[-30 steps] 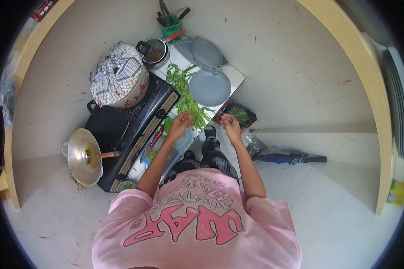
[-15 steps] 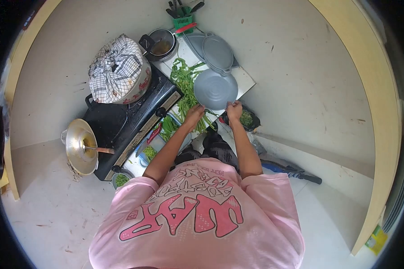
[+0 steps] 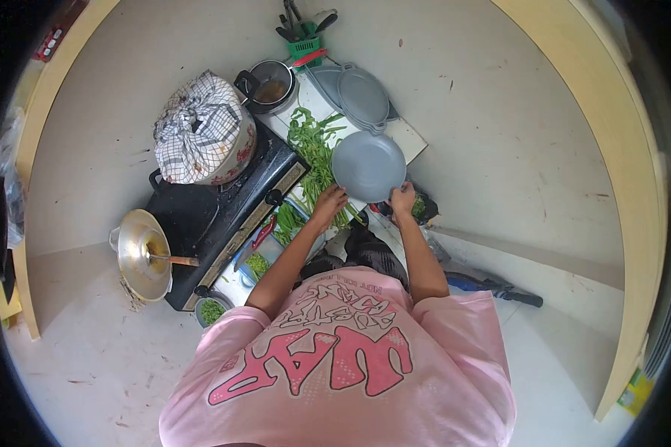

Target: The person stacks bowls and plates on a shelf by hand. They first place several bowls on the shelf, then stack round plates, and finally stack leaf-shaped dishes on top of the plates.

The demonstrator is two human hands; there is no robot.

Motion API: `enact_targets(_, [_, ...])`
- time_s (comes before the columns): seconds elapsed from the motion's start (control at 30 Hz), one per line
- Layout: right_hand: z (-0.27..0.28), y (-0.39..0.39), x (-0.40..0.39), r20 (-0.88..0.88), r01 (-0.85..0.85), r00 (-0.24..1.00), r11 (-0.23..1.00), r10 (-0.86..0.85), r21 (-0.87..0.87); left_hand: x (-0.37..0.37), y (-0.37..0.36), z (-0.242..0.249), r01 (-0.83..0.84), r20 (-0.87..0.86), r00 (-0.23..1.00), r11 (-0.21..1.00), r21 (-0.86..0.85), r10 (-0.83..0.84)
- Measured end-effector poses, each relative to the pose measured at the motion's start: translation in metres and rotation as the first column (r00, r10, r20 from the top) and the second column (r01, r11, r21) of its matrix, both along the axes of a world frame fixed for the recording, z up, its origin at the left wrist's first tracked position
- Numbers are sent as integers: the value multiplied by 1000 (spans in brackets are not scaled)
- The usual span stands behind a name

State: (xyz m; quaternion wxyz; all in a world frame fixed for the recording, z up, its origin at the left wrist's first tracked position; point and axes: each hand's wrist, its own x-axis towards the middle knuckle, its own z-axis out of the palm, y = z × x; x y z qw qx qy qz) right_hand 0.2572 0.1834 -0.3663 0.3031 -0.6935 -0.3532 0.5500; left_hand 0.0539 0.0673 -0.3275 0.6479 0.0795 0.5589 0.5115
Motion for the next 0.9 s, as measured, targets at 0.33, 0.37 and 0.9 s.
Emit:
enact_targets(0.33, [93,-92,36,-149,-257,950,957,275,135,-36,-55,66,120,-170,981,981,150,-93])
enact_targets(0.37, [110,-99,34,-179,-251,945,957,275,144,-37,-59,68,105,-177,981,978,178,-73])
enact_targets(0.9, [217,-244,32,-936,315,320,948,-145,-39,16,-148,183,-76,116,991,993,91,65])
